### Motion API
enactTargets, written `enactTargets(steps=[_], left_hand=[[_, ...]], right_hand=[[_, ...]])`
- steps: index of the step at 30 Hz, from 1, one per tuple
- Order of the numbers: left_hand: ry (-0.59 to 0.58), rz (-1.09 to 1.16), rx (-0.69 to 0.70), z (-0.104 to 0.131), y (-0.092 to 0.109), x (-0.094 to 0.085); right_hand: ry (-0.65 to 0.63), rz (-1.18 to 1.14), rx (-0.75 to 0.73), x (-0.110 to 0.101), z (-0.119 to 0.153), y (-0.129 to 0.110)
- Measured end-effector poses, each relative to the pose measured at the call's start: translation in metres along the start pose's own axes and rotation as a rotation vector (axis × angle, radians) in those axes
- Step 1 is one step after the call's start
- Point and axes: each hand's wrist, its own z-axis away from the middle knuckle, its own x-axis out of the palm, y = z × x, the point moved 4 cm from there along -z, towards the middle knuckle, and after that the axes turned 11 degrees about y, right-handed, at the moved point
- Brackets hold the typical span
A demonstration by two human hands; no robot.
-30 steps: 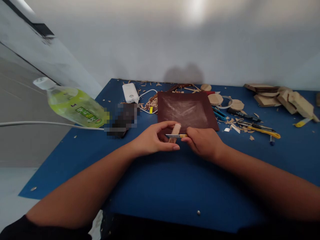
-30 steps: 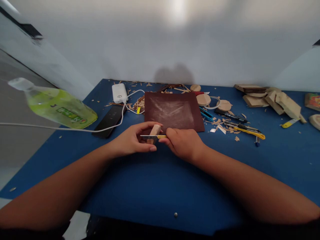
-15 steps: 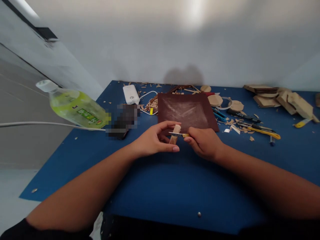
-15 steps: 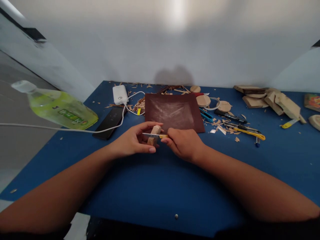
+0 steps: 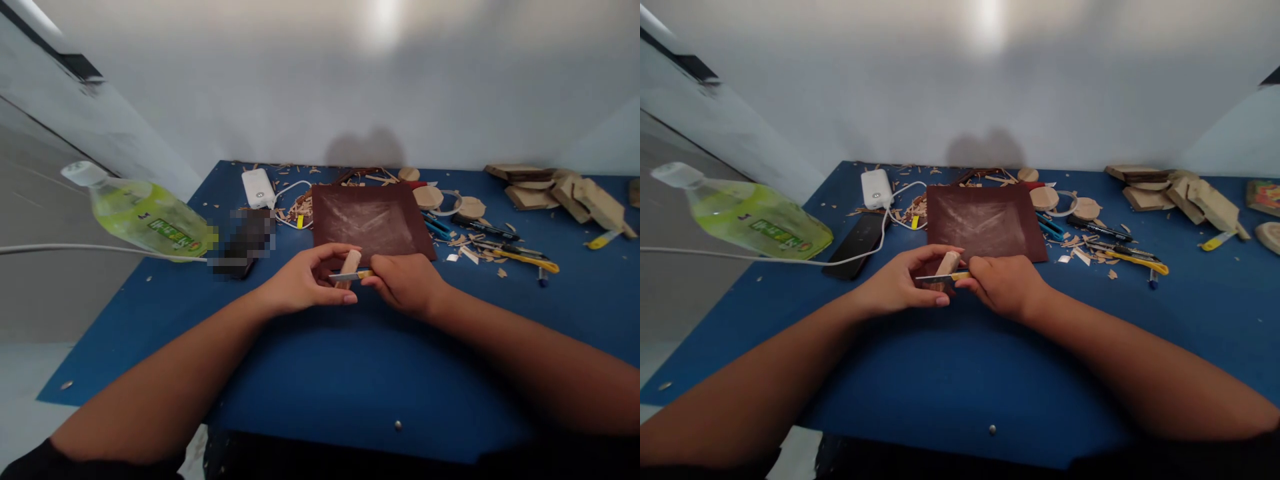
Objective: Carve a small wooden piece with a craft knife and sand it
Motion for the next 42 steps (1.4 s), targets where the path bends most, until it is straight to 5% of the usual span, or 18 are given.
enactTargets(steps=[6, 16, 20, 25, 30, 35, 42], left_hand=[[-0.030, 0.008, -0.011, 0.002, -0.001, -0.004], [-0.004, 0.007, 0.012, -0.002, 0.000, 0.000], [-0.016, -0.014, -0.001, 0.001, 0.001, 0.001], [-0.046, -0.022, -0.023, 0.003, 0.000, -0.004], [0.016, -0.011, -0.007, -0.001, 0.002, -0.005], [0.016, -0.003, 0.001, 0.000, 0.002, -0.002], [-0.032, 0.010, -0.016, 0.004, 0.000, -0.006]], right_hand=[[0.022, 0.080, 0.253, -0.003, -0.006, 0.025], [-0.015, -0.041, 0.012, -0.001, 0.001, 0.000], [-0.087, 0.001, 0.046, 0.000, -0.003, 0.004], [-0.028, 0.088, 0.271, -0.008, -0.008, 0.022], [0.017, -0.065, 0.043, -0.007, -0.003, 0.004], [-0.029, -0.075, 0.012, -0.003, -0.001, -0.001], [0.045, 0.013, 0.327, -0.008, -0.008, 0.028]])
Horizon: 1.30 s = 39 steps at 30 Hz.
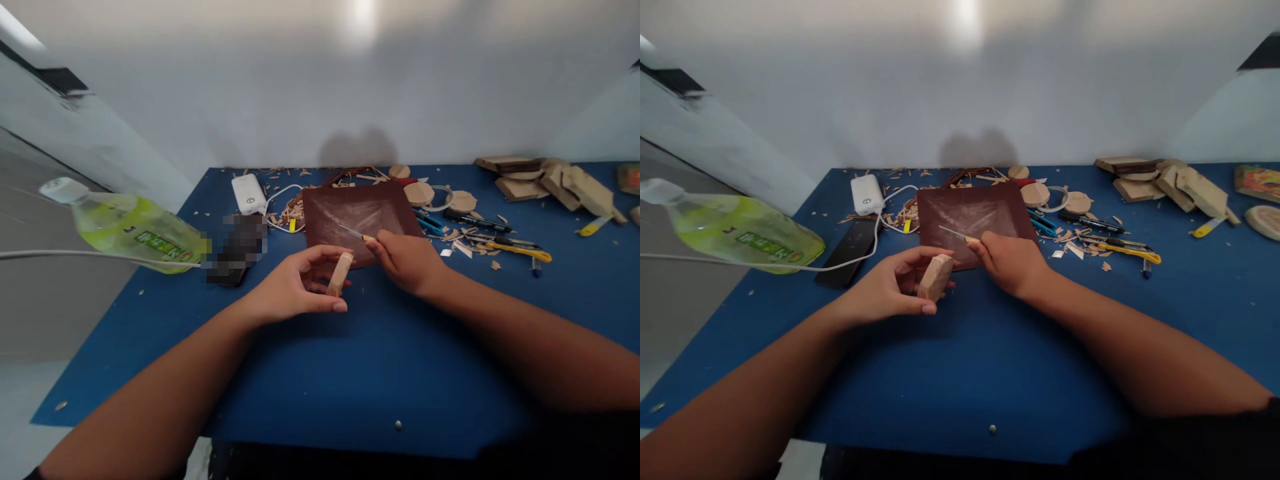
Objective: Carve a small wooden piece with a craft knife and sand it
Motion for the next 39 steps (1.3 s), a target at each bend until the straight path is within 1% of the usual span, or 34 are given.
enactTargets(steps=[2, 4, 7, 9, 11, 14, 17, 20, 22, 26, 31, 36, 39], left_hand=[[0.020, 0.020, 0.008, -0.003, -0.002, -0.002], [0.045, 0.046, 0.024, -0.007, -0.004, -0.003], [0.045, 0.089, 0.054, -0.012, -0.008, -0.004], [0.035, 0.105, 0.073, -0.012, -0.010, -0.004], [0.041, 0.104, 0.090, -0.012, -0.011, -0.005], [0.071, 0.082, 0.098, -0.012, -0.011, -0.007], [0.107, 0.061, 0.104, -0.012, -0.007, -0.008], [0.136, 0.041, 0.107, -0.011, -0.003, -0.006], [0.150, 0.020, 0.104, -0.010, -0.002, -0.004], [0.153, -0.035, 0.079, -0.009, 0.001, -0.002], [0.139, -0.100, 0.069, -0.007, 0.004, -0.002], [0.121, -0.096, 0.077, -0.005, 0.003, 0.000], [0.109, -0.084, 0.091, -0.005, 0.002, 0.003]], right_hand=[[0.036, -0.120, -0.045, 0.000, 0.003, -0.002], [0.078, -0.295, -0.113, 0.000, 0.007, -0.006], [0.185, -0.523, -0.181, 0.003, 0.010, -0.009], [0.261, -0.604, -0.196, 0.005, 0.009, -0.007], [0.289, -0.640, -0.182, 0.009, 0.008, -0.005], [0.244, -0.654, -0.149, 0.012, 0.007, -0.004], [0.132, -0.632, -0.128, 0.013, 0.009, -0.005], [-0.014, -0.560, -0.171, 0.014, 0.013, -0.009], [-0.070, -0.487, -0.213, 0.014, 0.015, -0.012], [-0.097, -0.385, -0.259, 0.012, 0.015, -0.016], [-0.117, -0.314, -0.247, 0.010, 0.015, -0.018], [-0.147, -0.268, -0.227, 0.010, 0.014, -0.018], [-0.164, -0.237, -0.243, 0.010, 0.015, -0.020]])
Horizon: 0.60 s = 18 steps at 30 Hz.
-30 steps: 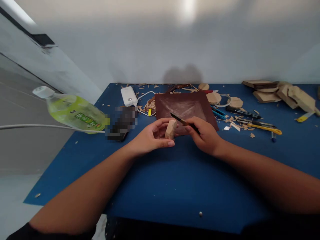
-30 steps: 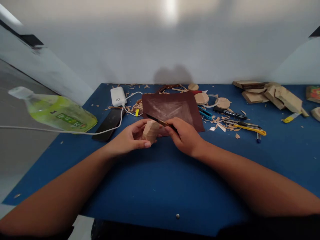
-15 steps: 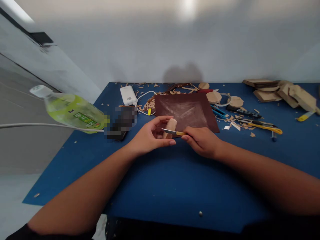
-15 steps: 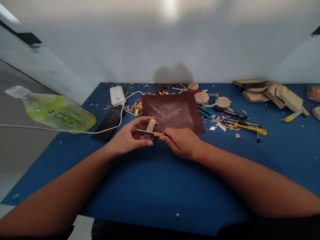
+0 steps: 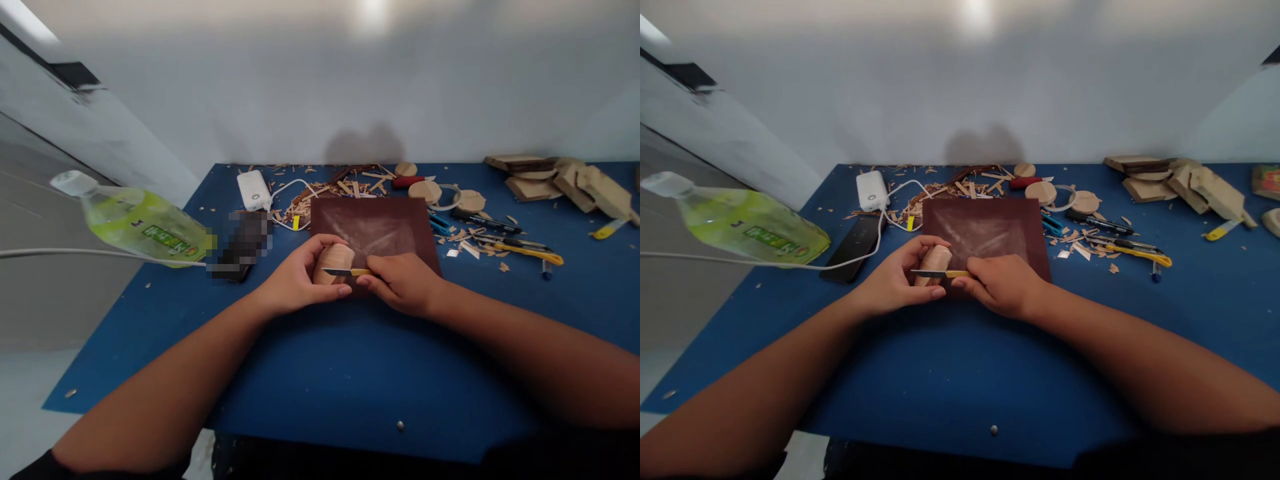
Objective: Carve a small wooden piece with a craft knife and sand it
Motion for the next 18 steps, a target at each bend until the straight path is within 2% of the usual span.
enactTargets(steps=[6, 12, 16, 18], left_hand=[[-0.014, 0.007, 0.000, 0.0011, -0.0020, 0.0023], [-0.019, -0.021, -0.013, 0.0033, 0.0005, 0.0021], [-0.004, -0.021, -0.012, 0.0025, 0.0017, 0.0027], [0.004, -0.024, -0.006, 0.0020, 0.0022, 0.0028]], right_hand=[[-0.021, 0.045, -0.032, 0.0015, 0.0001, -0.0012], [0.046, 0.113, 0.048, -0.0057, -0.0033, 0.0043], [-0.002, 0.090, -0.006, -0.0038, -0.0019, -0.0002], [0.005, 0.096, 0.016, -0.0040, -0.0016, 0.0001]])
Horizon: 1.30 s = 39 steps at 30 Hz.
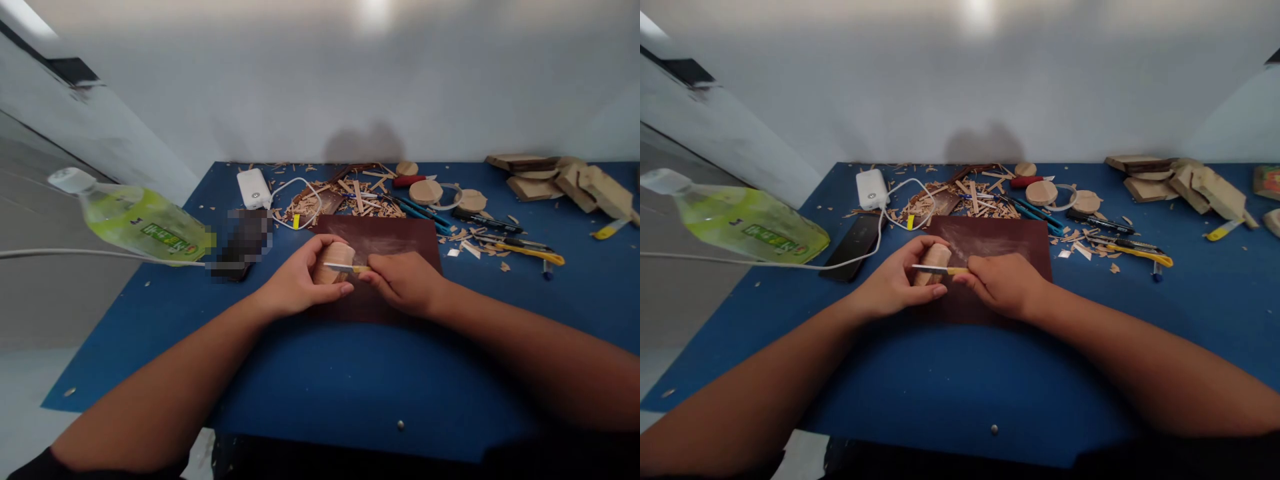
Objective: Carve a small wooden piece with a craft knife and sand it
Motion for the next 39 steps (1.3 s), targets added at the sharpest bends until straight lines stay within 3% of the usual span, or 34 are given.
enactTargets(steps=[39], left_hand=[[0.058, -0.045, 0.057, -0.0064, -0.0063, -0.0095]], right_hand=[[0.018, -0.089, 0.019, -0.0007, -0.0017, 0.0011]])
